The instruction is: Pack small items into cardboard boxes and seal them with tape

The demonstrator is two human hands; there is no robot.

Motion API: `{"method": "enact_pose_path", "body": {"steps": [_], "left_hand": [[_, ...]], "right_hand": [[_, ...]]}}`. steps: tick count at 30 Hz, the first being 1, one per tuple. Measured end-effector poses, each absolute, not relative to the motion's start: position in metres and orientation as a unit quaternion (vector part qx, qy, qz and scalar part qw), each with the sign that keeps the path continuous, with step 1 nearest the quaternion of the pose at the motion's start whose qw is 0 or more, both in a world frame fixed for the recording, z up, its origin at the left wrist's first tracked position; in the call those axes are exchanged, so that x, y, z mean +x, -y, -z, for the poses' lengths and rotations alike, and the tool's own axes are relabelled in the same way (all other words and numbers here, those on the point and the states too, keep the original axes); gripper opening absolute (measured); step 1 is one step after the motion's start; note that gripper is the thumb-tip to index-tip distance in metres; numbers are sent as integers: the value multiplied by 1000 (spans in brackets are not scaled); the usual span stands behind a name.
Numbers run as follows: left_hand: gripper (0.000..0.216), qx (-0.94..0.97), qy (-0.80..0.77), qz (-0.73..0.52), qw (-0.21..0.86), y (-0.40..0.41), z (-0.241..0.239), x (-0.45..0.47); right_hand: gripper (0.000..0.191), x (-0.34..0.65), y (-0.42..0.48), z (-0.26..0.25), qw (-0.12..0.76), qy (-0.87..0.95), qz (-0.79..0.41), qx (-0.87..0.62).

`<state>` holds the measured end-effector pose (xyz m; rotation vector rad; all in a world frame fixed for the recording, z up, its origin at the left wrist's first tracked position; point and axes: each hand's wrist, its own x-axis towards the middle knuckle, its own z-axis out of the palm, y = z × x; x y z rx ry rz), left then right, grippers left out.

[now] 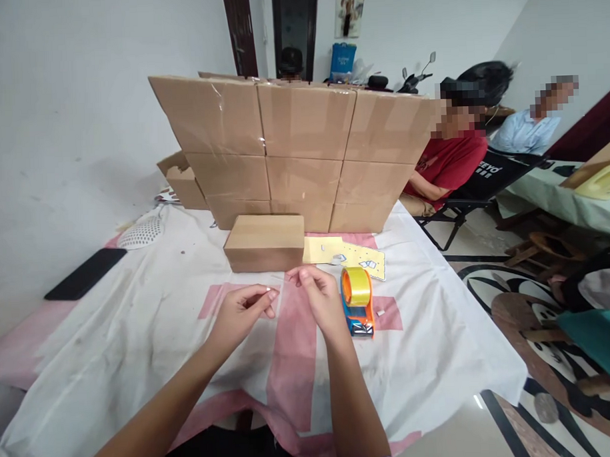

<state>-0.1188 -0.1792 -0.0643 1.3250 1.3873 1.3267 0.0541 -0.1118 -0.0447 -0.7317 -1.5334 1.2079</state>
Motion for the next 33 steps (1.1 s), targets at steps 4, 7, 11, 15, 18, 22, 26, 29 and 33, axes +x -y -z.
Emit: {"method": "enact_pose_path", "body": {"steps": [4,7,11,15,18,22,26,29,33], "left_hand": [[26,519,-556,-520,388,180,61,-121],[25,522,-554,-519,389,183,59,-121],[24,534,-556,-512,379,184,62,-115],[34,543,-580,-476,376,184,67,-111],[58,553,-614,-413,382,184,67,-114],[56,605,-681,-350,218,165,63,-131],[60,688,-678,-254,-51,120,65,-151],[62,713,-667,-187,-106,107,80,-154],[56,706,-664,-192,-156,144,109,-147]], "right_hand": [[48,63,117,47,427,694,-517,-263],[54,60,123,50,415,729,-460,-293],[15,50,125,54,497,673,-428,-341],[18,48,124,54,538,667,-385,-343],[21,54,125,50,586,631,-365,-355],[23,72,122,43,628,597,-340,-367],[22,84,118,39,616,622,-341,-343],[21,86,116,39,610,630,-356,-324],[21,90,115,41,604,630,-368,-320]]}}
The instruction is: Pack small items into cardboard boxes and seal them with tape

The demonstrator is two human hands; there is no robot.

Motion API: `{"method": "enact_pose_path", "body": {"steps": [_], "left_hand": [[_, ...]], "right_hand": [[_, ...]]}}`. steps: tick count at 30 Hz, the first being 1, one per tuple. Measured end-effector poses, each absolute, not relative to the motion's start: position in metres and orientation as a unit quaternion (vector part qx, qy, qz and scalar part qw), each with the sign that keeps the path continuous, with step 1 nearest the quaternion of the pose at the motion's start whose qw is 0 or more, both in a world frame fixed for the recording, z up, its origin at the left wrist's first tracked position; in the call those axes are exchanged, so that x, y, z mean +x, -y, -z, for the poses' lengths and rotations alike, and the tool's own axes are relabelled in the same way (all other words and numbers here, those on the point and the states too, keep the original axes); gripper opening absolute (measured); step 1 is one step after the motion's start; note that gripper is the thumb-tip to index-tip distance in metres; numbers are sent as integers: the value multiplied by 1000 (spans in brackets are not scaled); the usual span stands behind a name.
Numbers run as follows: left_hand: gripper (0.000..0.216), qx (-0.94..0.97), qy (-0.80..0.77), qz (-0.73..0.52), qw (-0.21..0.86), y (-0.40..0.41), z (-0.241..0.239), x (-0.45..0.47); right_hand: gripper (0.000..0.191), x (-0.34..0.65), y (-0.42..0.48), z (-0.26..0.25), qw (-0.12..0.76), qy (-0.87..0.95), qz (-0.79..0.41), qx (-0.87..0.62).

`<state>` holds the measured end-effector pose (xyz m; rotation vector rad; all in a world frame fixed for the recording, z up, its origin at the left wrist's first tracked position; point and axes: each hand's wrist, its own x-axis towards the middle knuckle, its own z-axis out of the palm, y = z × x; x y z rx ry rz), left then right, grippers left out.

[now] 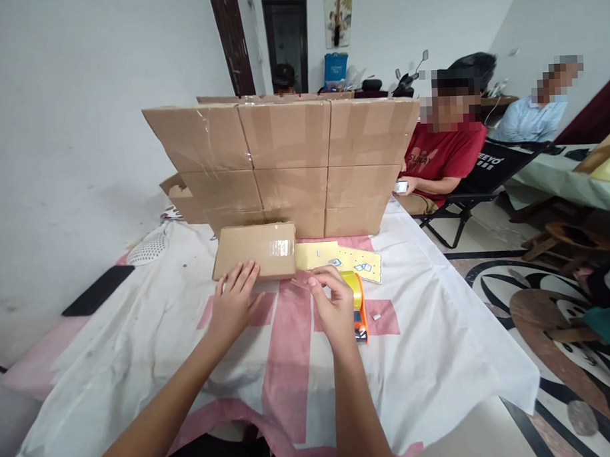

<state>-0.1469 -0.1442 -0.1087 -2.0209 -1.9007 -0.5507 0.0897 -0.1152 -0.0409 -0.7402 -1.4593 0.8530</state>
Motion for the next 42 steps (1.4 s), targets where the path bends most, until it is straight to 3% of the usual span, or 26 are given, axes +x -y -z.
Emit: {"method": "enact_pose_path", "body": {"steps": [4,8,13,17,23,27,35,38,42], "left_hand": [[43,-709,639,223,197,191,113,-147],[41,-679,633,268,256,189,79,-159],[45,-743,600,209,211,165,41,-168],[42,-766,594,188,161,162,41,-175],[56,-790,587,158,78,166,51,-186],[81,-786,589,185,26,167,48,-197],[115,-771,592,226,-52,167,45,-207],[106,-785,574,232,-29,169,46,-207],[77,-811,540,224,8,169,49,-207]], "right_hand": [[21,92,117,40,595,641,-379,-303],[20,91,123,36,585,664,-379,-271],[20,89,130,31,575,686,-363,-259],[21,88,129,32,571,686,-366,-265],[30,82,131,33,555,669,-444,-218],[38,65,130,15,538,653,-497,-196],[29,-8,74,0,357,802,-369,-306],[27,-18,60,14,331,825,-310,-336],[20,-17,57,22,329,832,-286,-343]]}}
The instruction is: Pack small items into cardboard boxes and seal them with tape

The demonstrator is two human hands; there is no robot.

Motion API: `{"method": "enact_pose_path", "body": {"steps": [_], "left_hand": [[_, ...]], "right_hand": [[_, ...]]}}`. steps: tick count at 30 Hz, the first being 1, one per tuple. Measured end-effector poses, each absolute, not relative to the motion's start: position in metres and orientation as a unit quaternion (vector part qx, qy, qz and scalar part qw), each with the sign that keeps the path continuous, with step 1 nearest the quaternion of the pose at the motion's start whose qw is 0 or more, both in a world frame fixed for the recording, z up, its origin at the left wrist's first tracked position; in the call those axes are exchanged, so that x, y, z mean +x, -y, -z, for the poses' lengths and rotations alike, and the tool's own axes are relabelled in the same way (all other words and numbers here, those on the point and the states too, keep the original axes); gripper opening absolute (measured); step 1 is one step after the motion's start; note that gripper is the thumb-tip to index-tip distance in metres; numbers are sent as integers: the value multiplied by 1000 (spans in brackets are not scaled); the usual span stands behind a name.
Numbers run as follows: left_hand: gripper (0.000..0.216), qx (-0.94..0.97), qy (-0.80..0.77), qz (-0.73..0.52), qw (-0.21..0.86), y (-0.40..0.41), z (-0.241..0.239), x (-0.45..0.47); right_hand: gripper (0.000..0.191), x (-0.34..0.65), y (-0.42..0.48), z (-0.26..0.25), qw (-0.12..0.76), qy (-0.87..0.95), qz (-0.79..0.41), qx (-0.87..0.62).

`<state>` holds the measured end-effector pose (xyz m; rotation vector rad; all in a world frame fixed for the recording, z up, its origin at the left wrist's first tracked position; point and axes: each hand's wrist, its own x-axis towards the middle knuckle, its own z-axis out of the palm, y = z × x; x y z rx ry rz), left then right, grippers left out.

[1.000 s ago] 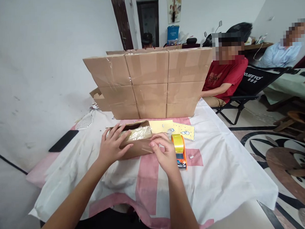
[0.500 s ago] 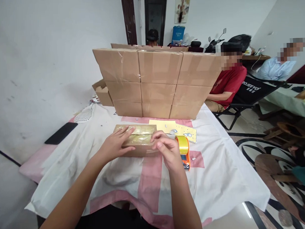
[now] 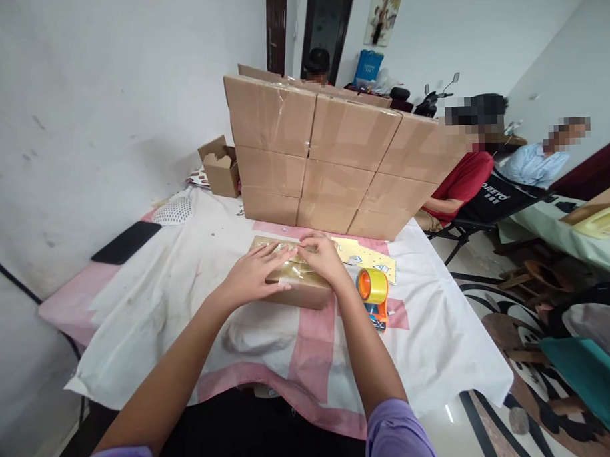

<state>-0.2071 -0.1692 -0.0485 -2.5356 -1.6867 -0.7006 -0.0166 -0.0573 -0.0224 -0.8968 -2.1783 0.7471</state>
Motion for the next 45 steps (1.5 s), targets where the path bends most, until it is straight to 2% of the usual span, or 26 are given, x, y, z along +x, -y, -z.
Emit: {"method": "enact_pose_path", "body": {"steps": [4,11,17,25,28,33,36,41,45], "left_hand": [[55,-825,516,227,34,170,52,-207],[34,-822,483,283,100,173,59,-207],[24,-821,433,341,148,174,65,-206],[18,-814,403,376,184,177,71,-204],[17,-807,403,383,197,178,72,-199],[18,-790,413,392,228,182,72,-189],[18,-788,413,393,234,184,73,-187],[18,-783,400,404,253,183,77,-188],[17,-778,404,411,248,181,79,-189]], "right_hand": [[25,-16,58,22,345,830,-289,-331],[30,-14,54,26,397,797,-330,-313],[24,-13,46,33,381,815,-306,-312],[9,-16,43,38,350,825,-230,-380],[15,-15,39,36,346,804,-207,-436],[11,-14,38,32,323,808,-216,-443],[25,-16,43,27,283,823,-218,-441],[35,-23,51,17,135,856,-165,-470],[42,-30,53,12,111,844,-126,-510]]}}
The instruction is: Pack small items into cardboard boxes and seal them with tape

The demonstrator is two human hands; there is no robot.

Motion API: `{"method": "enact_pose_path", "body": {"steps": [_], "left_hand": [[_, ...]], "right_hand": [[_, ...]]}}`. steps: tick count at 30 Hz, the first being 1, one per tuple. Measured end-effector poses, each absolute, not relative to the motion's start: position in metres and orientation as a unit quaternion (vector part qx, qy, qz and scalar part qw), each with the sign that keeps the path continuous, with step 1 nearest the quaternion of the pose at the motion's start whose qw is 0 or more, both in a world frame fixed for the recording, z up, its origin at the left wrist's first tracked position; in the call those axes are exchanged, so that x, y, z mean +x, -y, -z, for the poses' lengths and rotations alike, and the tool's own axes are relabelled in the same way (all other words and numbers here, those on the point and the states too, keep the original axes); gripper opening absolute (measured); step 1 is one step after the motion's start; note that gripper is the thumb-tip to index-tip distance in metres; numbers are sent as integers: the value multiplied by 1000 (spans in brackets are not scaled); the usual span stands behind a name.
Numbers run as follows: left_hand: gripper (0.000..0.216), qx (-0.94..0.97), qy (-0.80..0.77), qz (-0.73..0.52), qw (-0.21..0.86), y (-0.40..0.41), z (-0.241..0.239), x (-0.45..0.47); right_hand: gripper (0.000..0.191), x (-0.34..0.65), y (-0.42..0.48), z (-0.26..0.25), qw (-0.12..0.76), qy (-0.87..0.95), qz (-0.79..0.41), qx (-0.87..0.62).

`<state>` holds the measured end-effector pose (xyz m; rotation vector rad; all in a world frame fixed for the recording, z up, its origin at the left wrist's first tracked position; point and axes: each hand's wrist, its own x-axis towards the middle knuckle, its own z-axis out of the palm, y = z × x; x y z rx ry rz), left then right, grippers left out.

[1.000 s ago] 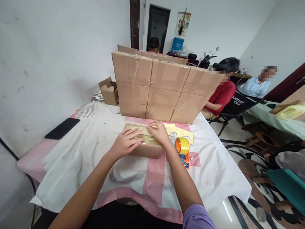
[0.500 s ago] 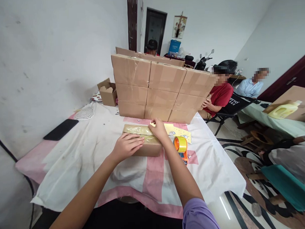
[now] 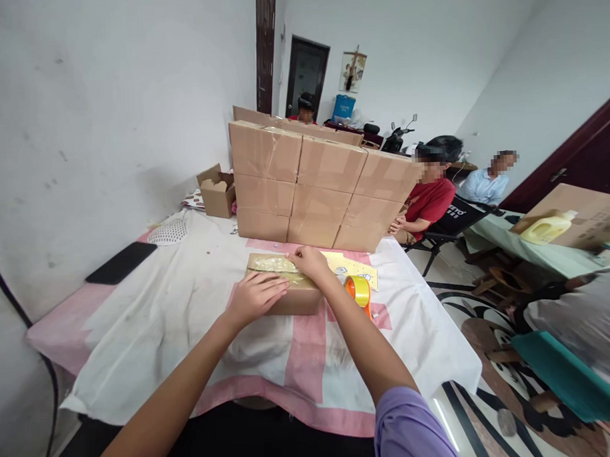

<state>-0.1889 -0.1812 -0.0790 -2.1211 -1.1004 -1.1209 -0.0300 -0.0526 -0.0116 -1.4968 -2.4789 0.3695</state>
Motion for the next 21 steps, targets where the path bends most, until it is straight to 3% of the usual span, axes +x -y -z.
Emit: {"method": "enact_pose_path", "body": {"steps": [6,11,15,21], "left_hand": [[17,-790,394,404,238,182,76,-193],[15,-792,402,403,220,183,76,-195],[20,-800,398,393,215,182,80,-198],[22,-806,398,392,195,183,79,-202]], "right_hand": [[38,-26,35,6,107,800,-97,-582],[36,-2,45,3,100,845,-149,-504],[53,1,62,6,103,873,-133,-458],[48,-13,51,8,151,799,-116,-571]]}}
